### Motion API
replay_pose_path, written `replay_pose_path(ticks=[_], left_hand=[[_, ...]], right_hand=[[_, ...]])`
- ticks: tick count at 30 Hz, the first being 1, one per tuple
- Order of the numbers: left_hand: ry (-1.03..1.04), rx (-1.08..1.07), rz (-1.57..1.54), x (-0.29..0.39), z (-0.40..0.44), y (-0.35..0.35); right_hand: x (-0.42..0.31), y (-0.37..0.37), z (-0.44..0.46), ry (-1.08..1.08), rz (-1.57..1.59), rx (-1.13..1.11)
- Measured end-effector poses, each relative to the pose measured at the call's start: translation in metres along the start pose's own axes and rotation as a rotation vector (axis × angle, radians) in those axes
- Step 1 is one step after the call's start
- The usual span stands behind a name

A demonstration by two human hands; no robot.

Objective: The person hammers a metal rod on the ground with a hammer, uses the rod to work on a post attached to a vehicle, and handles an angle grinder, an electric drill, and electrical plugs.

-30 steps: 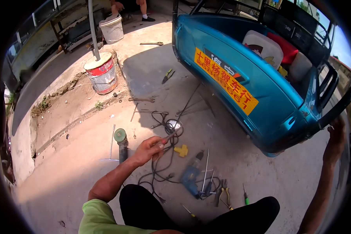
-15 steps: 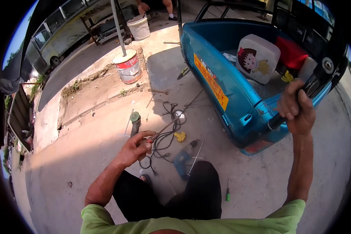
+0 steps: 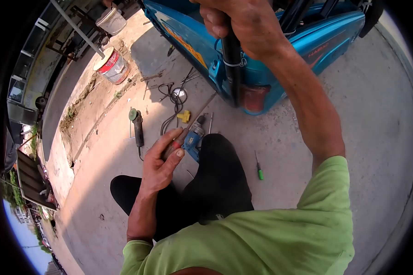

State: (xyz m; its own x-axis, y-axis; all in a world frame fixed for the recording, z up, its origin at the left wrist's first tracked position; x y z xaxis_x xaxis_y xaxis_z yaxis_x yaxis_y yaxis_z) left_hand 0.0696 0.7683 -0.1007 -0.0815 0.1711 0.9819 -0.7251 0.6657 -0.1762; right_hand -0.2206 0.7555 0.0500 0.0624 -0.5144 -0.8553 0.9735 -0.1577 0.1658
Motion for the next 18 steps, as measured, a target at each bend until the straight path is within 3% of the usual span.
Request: replay_pose_path(ticks=[5, 8, 18], left_hand=[[-0.009, -0.043, 0.122, 0.009, 0.013, 0.016], [0.117, -0.041, 0.156, 0.017, 0.022, 0.024], [0.098, 0.014, 0.175, 0.008, 0.033, 0.036]], right_hand=[[-0.003, 0.0, 0.003, -0.066, -0.048, -0.01], [0.001, -0.004, 0.004, -0.088, -0.078, -0.026], [0.001, -0.006, 0.002, -0.083, -0.169, 0.007]])
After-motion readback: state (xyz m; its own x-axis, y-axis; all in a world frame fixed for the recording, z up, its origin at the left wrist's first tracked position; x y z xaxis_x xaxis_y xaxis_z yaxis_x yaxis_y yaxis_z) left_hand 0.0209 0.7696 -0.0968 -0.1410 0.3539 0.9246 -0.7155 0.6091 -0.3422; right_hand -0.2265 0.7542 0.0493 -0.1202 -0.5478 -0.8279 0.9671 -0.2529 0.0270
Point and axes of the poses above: each hand's wrist, its own z-axis towards the middle knuckle, its own y-axis out of the palm, x = y × z, the point moved 6 cm from there along z, towards the middle knuckle, and after that the axes turned 10 degrees about -z, right-handed, at the moved point
